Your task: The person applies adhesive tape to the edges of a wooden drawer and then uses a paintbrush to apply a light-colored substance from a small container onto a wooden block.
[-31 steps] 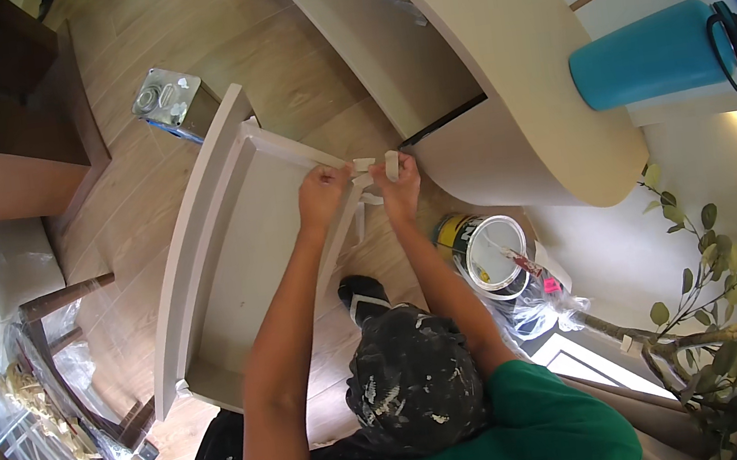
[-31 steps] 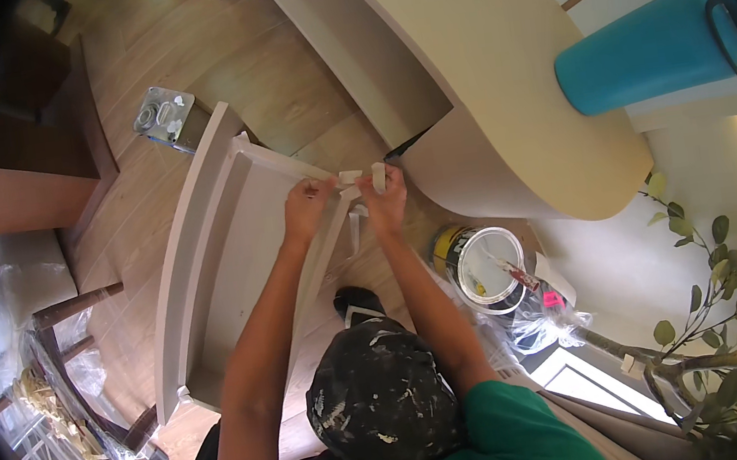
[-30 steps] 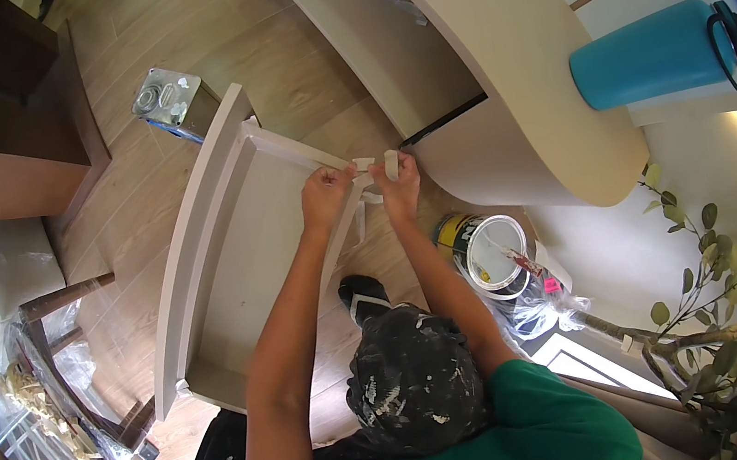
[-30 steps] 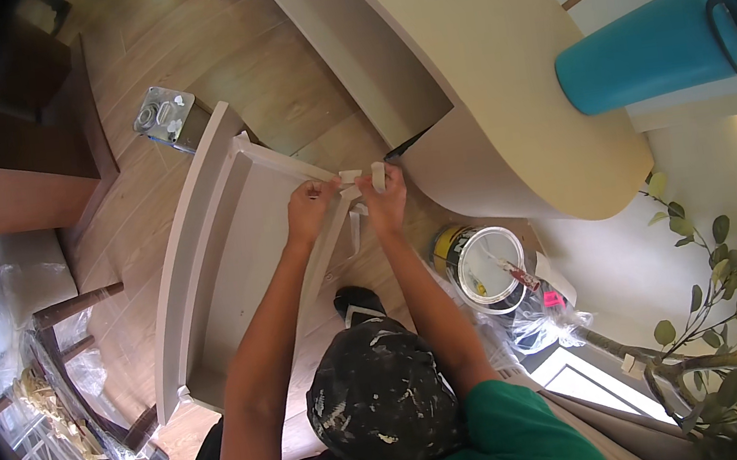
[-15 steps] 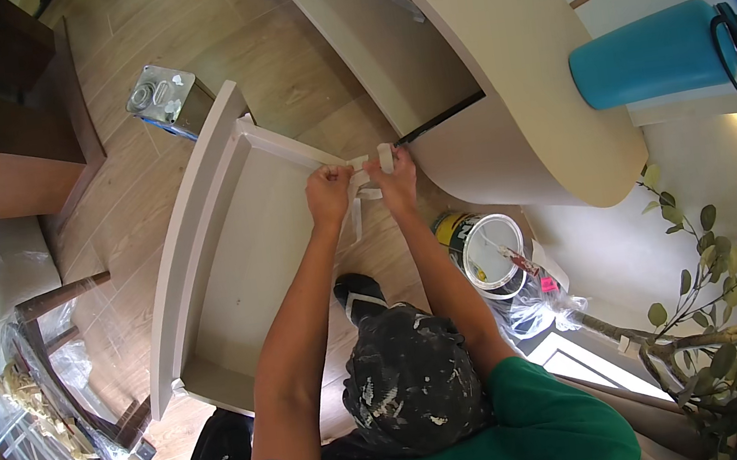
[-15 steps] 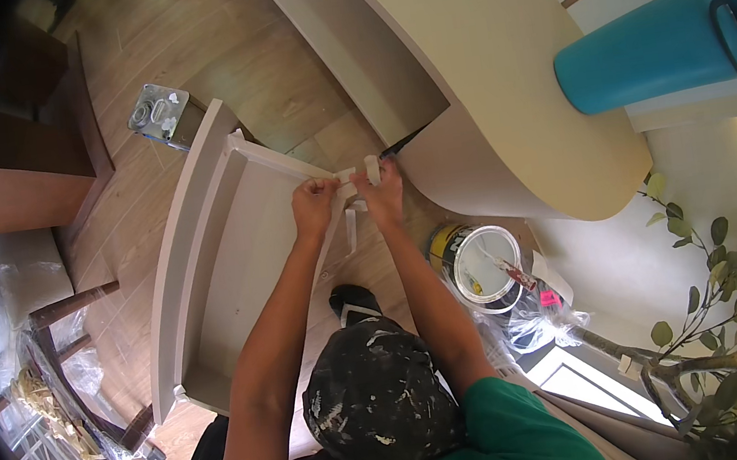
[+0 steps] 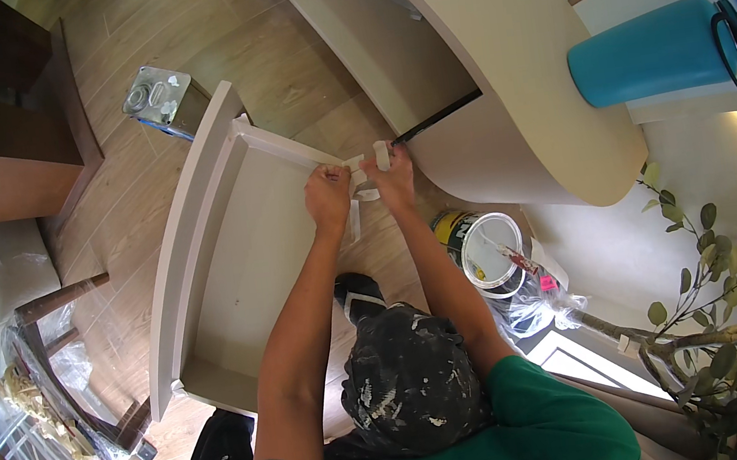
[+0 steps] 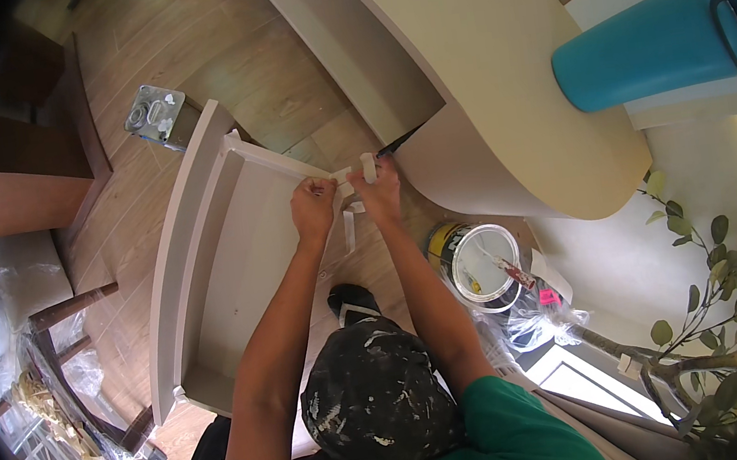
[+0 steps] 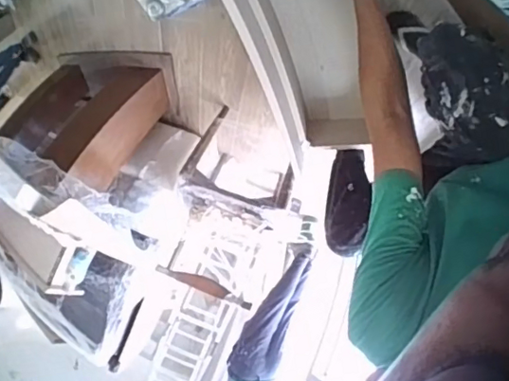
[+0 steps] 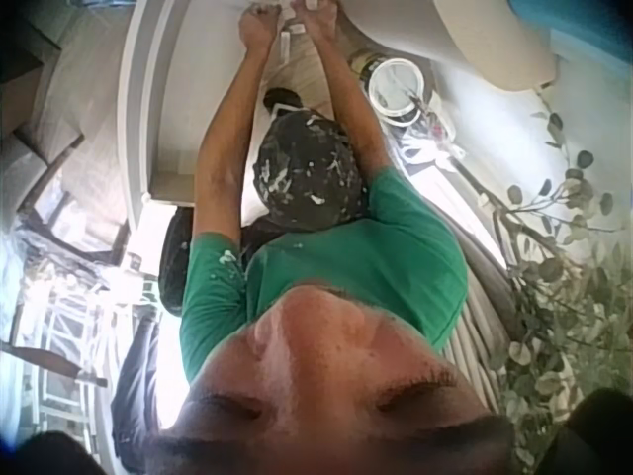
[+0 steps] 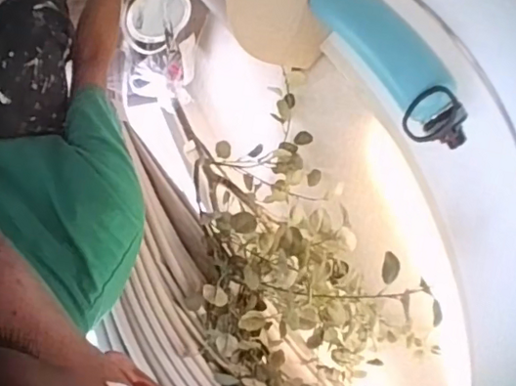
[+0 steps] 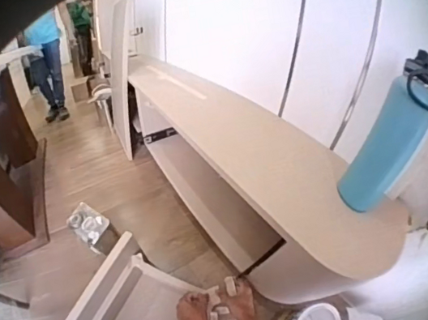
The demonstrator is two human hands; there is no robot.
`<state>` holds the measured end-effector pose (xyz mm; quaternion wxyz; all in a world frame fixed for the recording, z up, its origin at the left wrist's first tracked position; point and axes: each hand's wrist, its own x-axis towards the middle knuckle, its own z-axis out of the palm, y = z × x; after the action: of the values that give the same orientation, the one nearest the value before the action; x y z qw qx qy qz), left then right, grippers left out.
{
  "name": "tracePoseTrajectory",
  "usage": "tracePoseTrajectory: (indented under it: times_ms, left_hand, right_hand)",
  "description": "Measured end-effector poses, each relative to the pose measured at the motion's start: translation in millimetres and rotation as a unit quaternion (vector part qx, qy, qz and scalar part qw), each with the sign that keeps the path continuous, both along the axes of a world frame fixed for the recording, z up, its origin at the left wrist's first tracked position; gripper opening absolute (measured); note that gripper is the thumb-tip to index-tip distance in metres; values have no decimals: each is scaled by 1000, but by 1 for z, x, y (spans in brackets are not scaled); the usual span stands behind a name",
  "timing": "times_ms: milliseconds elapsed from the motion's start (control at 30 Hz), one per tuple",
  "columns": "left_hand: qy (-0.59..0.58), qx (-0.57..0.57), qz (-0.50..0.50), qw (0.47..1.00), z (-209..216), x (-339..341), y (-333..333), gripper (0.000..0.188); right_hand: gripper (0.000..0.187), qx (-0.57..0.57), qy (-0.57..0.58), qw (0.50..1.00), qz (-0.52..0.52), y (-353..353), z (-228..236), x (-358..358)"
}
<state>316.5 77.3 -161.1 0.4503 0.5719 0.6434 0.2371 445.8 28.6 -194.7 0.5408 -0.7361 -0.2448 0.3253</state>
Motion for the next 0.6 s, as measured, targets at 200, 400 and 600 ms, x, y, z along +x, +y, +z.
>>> tracePoseTrajectory:
  times_ms: [200,400,600]
  left_hand:
    - [0,-5,-5,1000,0,0,1,22]
    - [7,-2,-3,1000,0,1,-1,18]
    - [21,16,-12,1000,1,1,-1,20]
  right_hand:
    - [58,-7,-3,1000,10,1,-8,4]
    - [56,-26,-7,1000,15,2,-2,4]
    - [56,-25,-1,1000,16,3,-1,4]
